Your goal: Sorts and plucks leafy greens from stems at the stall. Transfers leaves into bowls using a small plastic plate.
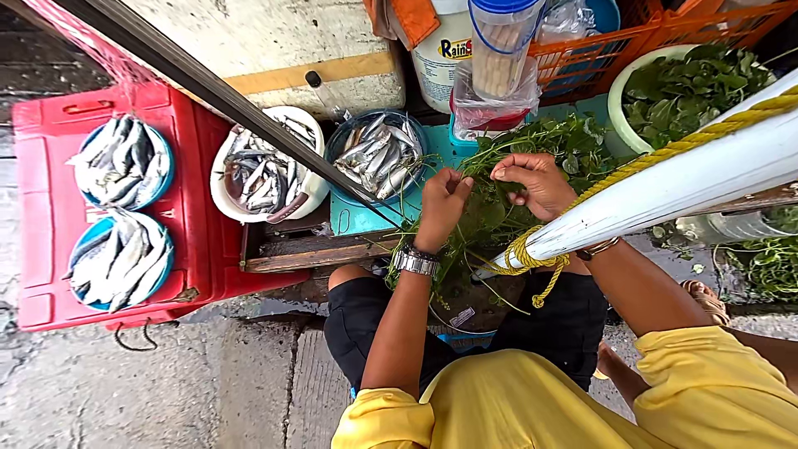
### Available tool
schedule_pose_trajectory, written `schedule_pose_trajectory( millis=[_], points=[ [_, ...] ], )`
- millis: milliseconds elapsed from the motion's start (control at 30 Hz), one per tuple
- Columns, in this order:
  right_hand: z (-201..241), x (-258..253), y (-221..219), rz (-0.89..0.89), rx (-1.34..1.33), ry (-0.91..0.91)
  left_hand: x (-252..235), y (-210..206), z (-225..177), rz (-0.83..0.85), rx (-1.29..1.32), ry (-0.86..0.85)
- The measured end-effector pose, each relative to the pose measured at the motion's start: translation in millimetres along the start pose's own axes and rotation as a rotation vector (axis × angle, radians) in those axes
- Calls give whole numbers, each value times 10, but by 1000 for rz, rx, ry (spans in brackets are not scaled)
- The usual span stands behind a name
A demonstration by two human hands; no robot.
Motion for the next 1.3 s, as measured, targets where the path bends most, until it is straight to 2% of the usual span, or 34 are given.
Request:
schedule_pose_trajectory(
  millis=[133,233,300,467,600,667,833,967,1100,1200,1300],
  points=[
    [20,-33,-1,93,-255,-107,-31,41,36,-12,23,25],
    [75,9,-36,69,-308,-190,-48,52,74,-20,69,60],
    [167,72,-146,7,-114,-234,-46,44,65,-24,78,73],
    [20,27,-197,180,390,-36,-40,-14,8,-32,88,76],
    [52,-4,-249,221,503,56,-38,-55,-33,-16,68,62],
    [15,-29,-223,211,462,123,-26,-70,-37,-6,75,58],
    [10,10,-82,42,228,-1,-25,-115,-39,-12,111,61],
    [-19,25,111,-88,-65,32,-32,-14,83,-49,122,98],
    [-67,-71,139,-51,-141,-33,-50,100,146,-54,130,125],
    [-60,-39,64,53,35,-28,-84,140,171,-48,134,136],
    [-5,25,-22,86,406,153,-103,131,157,-41,158,154]
  ],
)
Point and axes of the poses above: each hand's wrist, its own x-axis away from the middle knuckle, its own y-axis out of the back of the hand, z = x × y, the point moved 4 cm from there along -x, towards the middle knuckle, and after that the axes turned 5 degrees about -z, right-handed, at the moved point
